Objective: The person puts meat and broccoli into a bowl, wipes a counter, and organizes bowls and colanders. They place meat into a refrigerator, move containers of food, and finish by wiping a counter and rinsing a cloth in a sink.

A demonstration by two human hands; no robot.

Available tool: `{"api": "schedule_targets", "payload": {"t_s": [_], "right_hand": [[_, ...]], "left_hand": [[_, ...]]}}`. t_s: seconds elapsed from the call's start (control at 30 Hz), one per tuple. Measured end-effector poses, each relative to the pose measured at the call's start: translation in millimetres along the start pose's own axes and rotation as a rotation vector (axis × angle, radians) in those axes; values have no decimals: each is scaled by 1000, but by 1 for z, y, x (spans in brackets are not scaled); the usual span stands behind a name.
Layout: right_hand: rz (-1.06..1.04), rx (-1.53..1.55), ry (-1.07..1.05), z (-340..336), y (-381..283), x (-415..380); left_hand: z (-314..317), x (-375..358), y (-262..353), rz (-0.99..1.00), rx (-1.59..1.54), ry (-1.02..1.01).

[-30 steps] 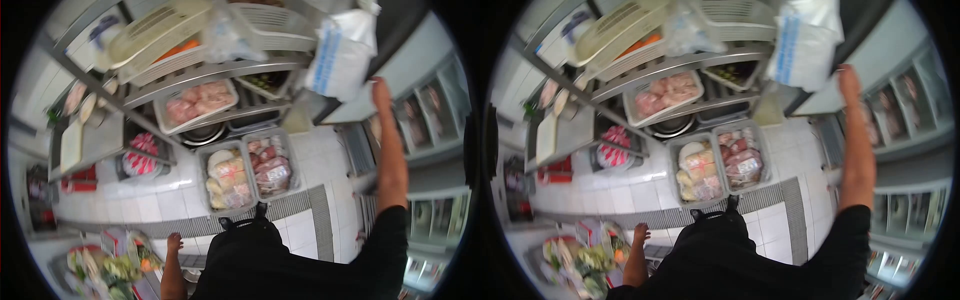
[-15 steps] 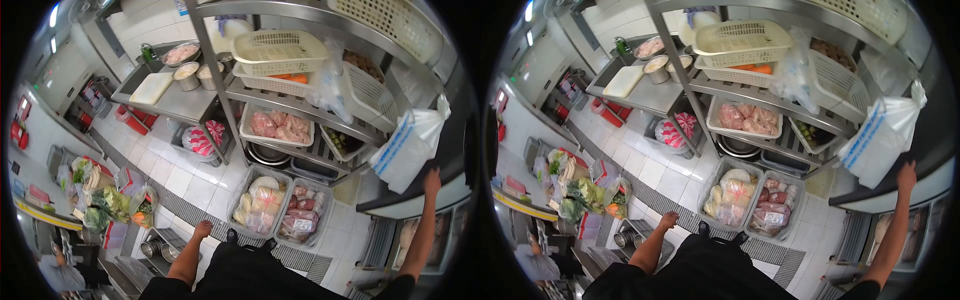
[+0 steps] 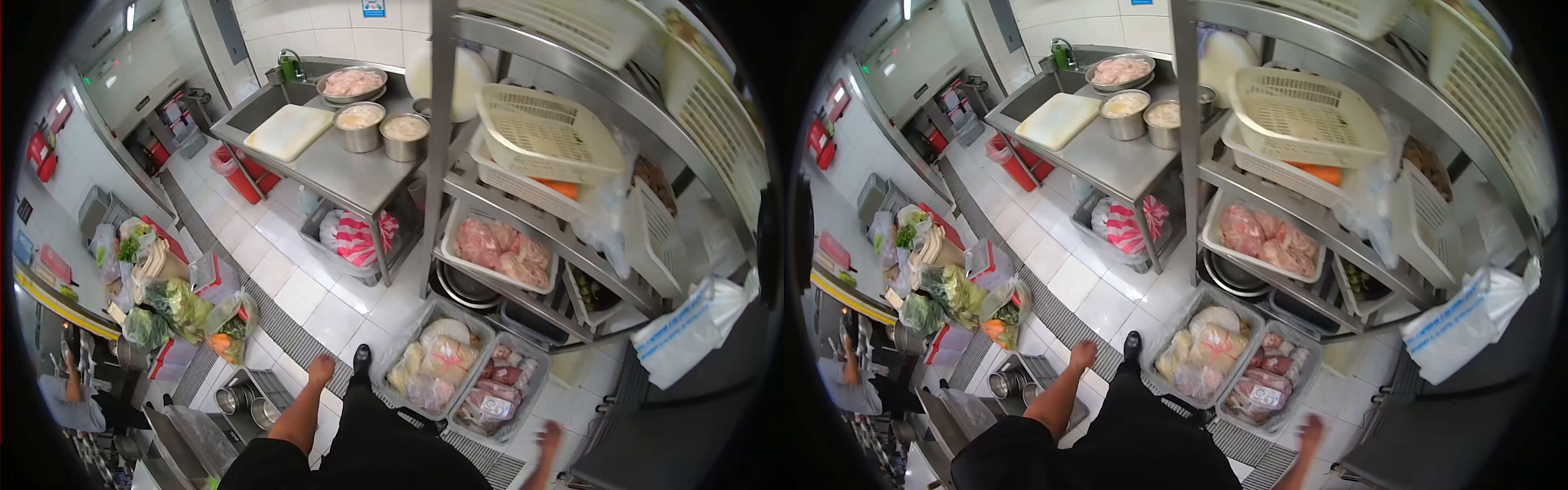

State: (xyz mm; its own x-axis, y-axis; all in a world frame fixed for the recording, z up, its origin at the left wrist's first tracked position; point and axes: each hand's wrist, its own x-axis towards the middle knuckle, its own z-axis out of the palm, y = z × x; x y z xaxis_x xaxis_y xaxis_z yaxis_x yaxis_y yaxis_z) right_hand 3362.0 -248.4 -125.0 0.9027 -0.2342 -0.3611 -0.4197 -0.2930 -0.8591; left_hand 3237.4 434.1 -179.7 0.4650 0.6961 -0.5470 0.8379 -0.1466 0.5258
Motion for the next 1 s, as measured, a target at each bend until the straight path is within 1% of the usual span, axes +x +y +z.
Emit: {"api": "schedule_targets", "payload": {"t_s": [0.03,0.07,0.1,0.13,0.17,0.2,0.23,0.27,0.3,0.33,0.37,0.4,0.47,0.5,0.57,0.6,0.67,0.73,0.8,0.87,0.93,0.97,1.0], "right_hand": [[-308,-345,-229,70,122,50],[-334,-529,-402,157,32,2],[-172,-477,-543,231,-89,-48],[-134,-549,-695,285,-153,-67],[-284,-633,-730,336,-176,-63],[-429,-720,-764,379,-199,-59],[-407,-690,-762,416,-224,-50],[-386,-659,-756,454,-258,-39],[-272,-572,-757,484,-308,-31],[-354,-445,-733,523,-299,2],[-275,-339,-726,550,-324,21],[-228,-124,-699,571,-360,34],[-115,66,-598,610,-415,70],[-88,135,-539,628,-438,90],[-30,236,-459,657,-482,131],[8,267,-440,669,-502,151],[7,259,-321,698,-526,198],[24,277,-243,718,-553,227],[30,277,-216,736,-571,247],[36,278,-194,747,-580,256],[159,411,-135,753,-588,258],[157,415,-130,755,-590,254],[171,490,-86,757,-593,249]], "left_hand": [[-20,30,38,162,34,146],[-38,64,72,324,71,288],[-56,101,110,360,-63,314],[-88,118,167,415,-118,282],[-97,179,193,502,-268,263],[-115,215,234,627,-286,284],[-133,247,277,584,-316,250],[-145,282,314,631,-383,191],[-168,284,360,643,-194,300],[-182,291,397,684,-208,366],[-192,306,426,695,-205,389],[-199,321,450,708,-205,412],[-209,339,488,757,-181,459],[-212,349,499,759,-187,442],[-213,368,517,896,-116,571],[-214,375,522,897,-121,556],[-213,384,526,920,-117,468],[-209,394,526,934,-121,466],[-207,400,526,946,-121,469],[-206,403,525,1011,-153,507],[-209,405,526,1002,-150,478],[-210,406,527,996,-151,451],[-212,405,529,1005,-156,448]]}}
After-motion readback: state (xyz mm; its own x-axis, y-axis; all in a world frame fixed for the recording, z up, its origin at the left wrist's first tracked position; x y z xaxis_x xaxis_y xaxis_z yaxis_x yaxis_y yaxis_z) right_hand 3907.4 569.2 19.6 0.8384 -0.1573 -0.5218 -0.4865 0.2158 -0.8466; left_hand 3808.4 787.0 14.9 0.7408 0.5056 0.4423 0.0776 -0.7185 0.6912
